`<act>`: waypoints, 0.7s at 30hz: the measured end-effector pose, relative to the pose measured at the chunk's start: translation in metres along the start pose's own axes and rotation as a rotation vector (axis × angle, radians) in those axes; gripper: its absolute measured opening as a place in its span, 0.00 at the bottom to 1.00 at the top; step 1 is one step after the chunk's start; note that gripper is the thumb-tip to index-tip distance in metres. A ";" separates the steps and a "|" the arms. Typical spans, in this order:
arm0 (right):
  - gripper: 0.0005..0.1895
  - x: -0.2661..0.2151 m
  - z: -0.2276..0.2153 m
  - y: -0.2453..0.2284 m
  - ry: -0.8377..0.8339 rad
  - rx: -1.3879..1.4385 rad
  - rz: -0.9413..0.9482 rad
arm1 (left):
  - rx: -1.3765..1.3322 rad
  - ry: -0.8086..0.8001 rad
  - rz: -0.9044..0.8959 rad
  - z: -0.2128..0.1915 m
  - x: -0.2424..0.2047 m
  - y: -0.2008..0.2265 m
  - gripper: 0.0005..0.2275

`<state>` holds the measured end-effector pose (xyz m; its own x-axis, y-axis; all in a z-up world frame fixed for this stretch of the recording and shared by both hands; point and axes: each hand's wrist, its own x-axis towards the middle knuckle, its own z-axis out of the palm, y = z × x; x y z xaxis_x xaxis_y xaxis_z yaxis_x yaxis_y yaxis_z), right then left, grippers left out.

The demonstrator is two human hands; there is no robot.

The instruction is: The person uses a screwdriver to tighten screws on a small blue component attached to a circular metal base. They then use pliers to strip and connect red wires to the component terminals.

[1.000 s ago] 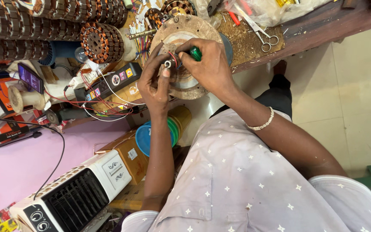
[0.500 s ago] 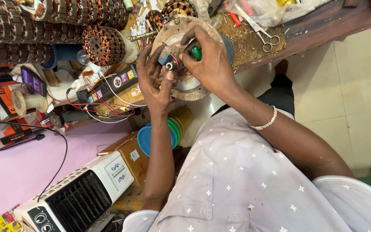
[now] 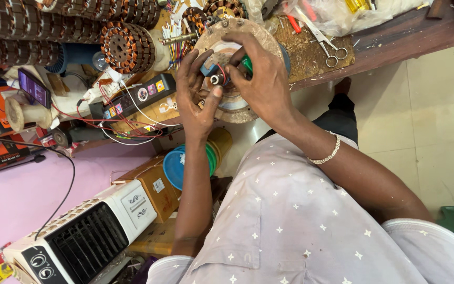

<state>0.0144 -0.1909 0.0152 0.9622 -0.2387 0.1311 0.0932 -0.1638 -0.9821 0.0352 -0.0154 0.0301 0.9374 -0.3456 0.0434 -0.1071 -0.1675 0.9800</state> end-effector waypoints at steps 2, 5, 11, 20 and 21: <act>0.31 0.003 0.000 -0.003 0.009 0.018 -0.007 | 0.122 -0.016 -0.004 0.002 0.000 0.006 0.38; 0.36 0.006 0.002 -0.007 0.021 0.058 0.012 | 0.233 -0.034 -0.028 0.007 0.004 0.013 0.43; 0.38 0.010 0.003 -0.004 0.015 0.024 -0.006 | 0.266 0.041 0.009 0.014 0.008 0.009 0.44; 0.37 -0.009 -0.077 0.068 0.230 0.987 0.525 | 0.236 0.029 -0.038 0.009 0.014 0.003 0.44; 0.38 -0.014 -0.085 0.075 0.125 0.902 0.606 | 0.256 0.033 -0.078 0.008 0.016 0.003 0.44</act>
<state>-0.0140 -0.2813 -0.0490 0.8835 -0.1474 -0.4446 -0.1846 0.7628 -0.6198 0.0471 -0.0292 0.0319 0.9560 -0.2928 -0.0202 -0.1104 -0.4223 0.8997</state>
